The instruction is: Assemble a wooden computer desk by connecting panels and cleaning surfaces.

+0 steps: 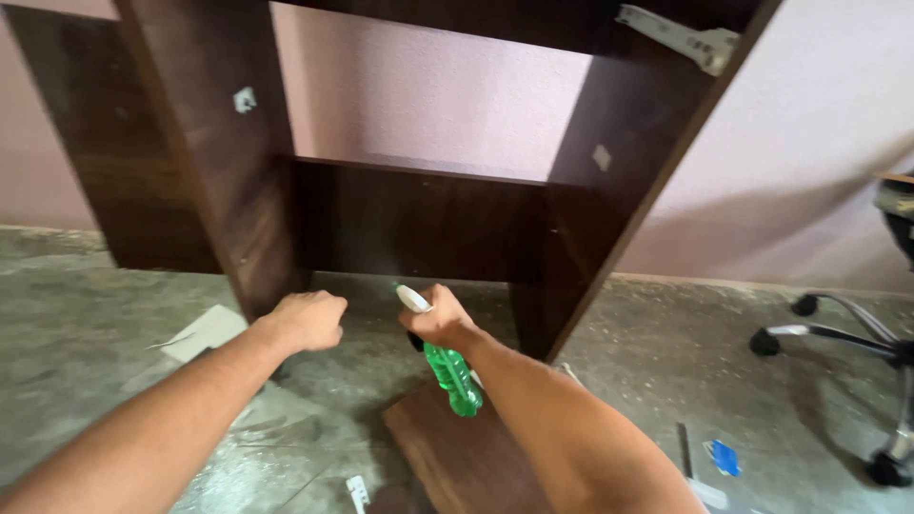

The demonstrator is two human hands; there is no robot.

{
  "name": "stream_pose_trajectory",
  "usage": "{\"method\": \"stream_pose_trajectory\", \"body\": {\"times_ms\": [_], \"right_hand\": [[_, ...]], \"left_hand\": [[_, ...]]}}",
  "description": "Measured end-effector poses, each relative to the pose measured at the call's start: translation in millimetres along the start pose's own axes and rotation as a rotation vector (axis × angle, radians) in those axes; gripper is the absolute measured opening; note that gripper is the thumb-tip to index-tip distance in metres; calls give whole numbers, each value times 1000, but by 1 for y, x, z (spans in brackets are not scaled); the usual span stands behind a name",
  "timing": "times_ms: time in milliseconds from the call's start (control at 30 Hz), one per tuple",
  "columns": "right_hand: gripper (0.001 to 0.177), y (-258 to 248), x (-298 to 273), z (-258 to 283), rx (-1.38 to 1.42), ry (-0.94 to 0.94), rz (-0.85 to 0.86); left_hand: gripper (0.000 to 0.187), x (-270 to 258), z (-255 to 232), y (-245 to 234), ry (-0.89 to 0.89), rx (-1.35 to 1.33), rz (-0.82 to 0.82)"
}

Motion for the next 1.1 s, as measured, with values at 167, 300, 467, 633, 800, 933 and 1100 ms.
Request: {"method": "stream_pose_trajectory", "body": {"times_ms": [167,300,467,633,800,933,1100], "right_hand": [[17,19,6,71,140,-237,86],[15,15,-3,129,68,-466,-12],[19,27,6,128,-71,-357,-46],[22,21,-9,144,-226,-575,-163],[35,16,-5,101,-279,-63,-117],[40,4,0,57,-291,76,-223],[47,-22,14,-27,-215,229,-577]], "left_hand": [[23,-25,37,9,-48,53,44],[22,-44,60,9,-106,33,49],[22,-62,74,-1,-176,6,32],[21,-54,68,-5,-164,17,16],[22,-41,40,-13,-49,40,-41],[23,-27,14,-20,28,42,-84],[24,-15,-16,-30,88,27,-127]]}}
Point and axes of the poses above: each hand's wrist, its own x-axis towards the middle knuckle, its own y-axis out of the palm, z = x × y, the point moved 10 cm from there along x, towards the middle knuckle, and after that the axes turned 6 degrees about z, right-handed, at the moved point
